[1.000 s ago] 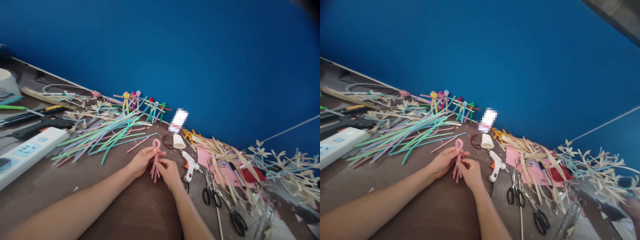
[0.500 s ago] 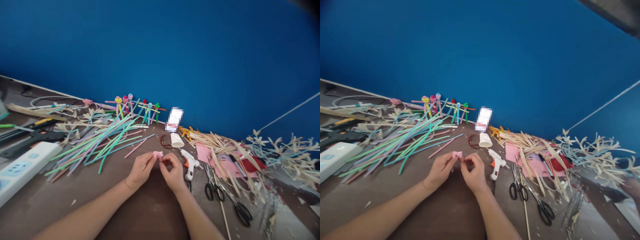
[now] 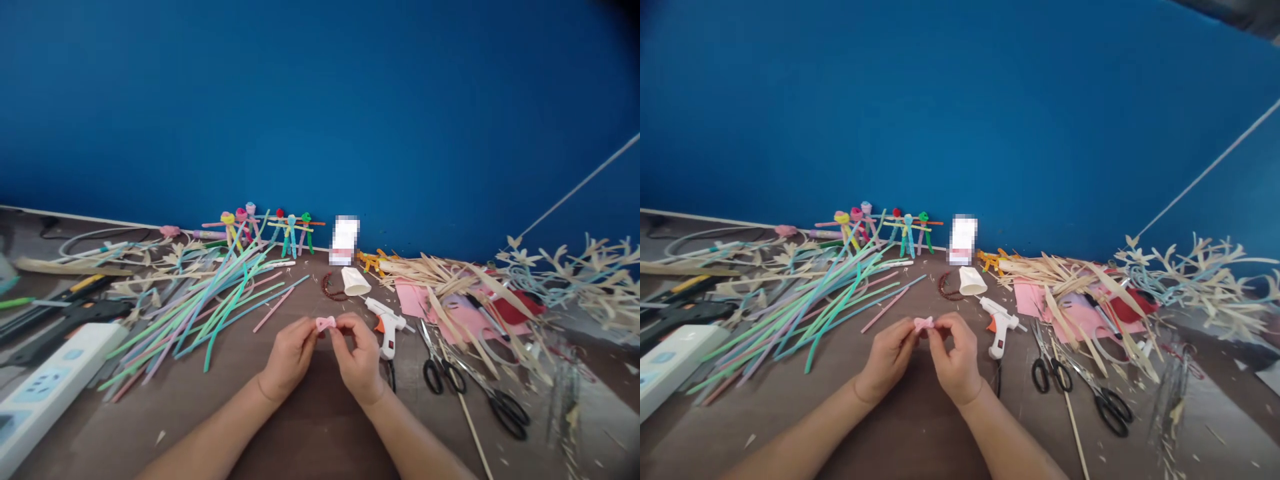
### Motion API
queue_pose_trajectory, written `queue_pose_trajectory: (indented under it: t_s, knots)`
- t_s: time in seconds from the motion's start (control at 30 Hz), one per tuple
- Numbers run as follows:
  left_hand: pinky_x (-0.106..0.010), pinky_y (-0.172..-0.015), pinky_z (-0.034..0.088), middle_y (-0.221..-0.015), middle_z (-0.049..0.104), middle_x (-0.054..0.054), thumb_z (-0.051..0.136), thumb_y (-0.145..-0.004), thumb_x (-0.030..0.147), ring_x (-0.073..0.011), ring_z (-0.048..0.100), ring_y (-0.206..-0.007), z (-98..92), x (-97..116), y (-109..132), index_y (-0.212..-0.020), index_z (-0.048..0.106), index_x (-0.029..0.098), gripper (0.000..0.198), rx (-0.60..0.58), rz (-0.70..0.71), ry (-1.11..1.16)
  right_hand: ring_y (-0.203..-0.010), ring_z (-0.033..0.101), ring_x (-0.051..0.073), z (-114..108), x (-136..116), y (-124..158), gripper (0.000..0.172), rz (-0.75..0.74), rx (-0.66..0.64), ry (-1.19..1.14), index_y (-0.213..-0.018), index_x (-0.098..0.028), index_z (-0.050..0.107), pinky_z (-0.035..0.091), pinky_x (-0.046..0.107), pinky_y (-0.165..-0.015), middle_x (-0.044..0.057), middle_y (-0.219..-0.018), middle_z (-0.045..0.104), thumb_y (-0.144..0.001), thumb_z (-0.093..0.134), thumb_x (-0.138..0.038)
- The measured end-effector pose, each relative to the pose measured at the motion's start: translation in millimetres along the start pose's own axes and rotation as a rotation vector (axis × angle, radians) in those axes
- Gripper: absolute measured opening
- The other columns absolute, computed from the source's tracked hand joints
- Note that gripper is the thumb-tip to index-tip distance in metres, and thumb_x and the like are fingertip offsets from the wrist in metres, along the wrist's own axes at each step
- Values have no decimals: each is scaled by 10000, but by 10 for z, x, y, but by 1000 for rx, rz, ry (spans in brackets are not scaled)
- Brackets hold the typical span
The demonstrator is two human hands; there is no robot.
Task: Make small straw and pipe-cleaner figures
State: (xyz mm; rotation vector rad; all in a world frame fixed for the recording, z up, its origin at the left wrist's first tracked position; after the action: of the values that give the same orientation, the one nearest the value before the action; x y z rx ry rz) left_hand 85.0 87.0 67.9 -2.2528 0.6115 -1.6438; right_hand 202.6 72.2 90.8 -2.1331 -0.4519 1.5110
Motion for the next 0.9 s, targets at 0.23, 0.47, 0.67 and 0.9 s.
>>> queue_pose_trajectory:
  t_s: [0.23,0.47,0.67,0.9]
  knots:
    - [-232,-618,365,-642,557,-51,478,-770,219,-148,491,-607,24,-31,21,-715,634,209,165,-22,9,3,-629,497,126,-16,-14,10,67,-3,3,11,-731,-179,521,406,250,-586,22,-683,535,-763,467,-156]
    - [-258,-684,403,-768,635,-70,600,-674,249,-190,554,-707,29,-121,31,-806,659,220,147,-23,-123,143,-661,522,130,-35,86,16,46,55,45,-75,-734,-179,509,427,248,-607,29,-720,547,-750,474,-155]
    - [-276,-713,440,-885,642,-64,554,-711,279,-182,582,-758,79,-156,39,-1086,532,194,384,-38,-251,298,-605,535,111,-37,316,3,30,225,75,-209,-768,-181,492,434,219,-557,2,-684,548,-741,497,-169]
    - [-244,-666,444,-773,599,-43,576,-698,265,-154,552,-714,56,-160,19,-799,579,180,132,38,-197,219,-693,547,134,-14,184,-38,105,112,-5,-215,-752,-171,558,443,252,-632,33,-736,576,-754,455,-151]
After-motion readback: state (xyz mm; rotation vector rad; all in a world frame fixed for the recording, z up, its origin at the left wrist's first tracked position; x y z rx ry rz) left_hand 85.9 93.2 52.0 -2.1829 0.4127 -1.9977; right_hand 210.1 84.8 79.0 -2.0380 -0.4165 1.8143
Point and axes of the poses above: each hand's wrist, its own y-axis away from the middle knuckle, its own z-axis out of the palm, x = y × z, the point moved 7 cm from there along -y, towards the middle knuckle
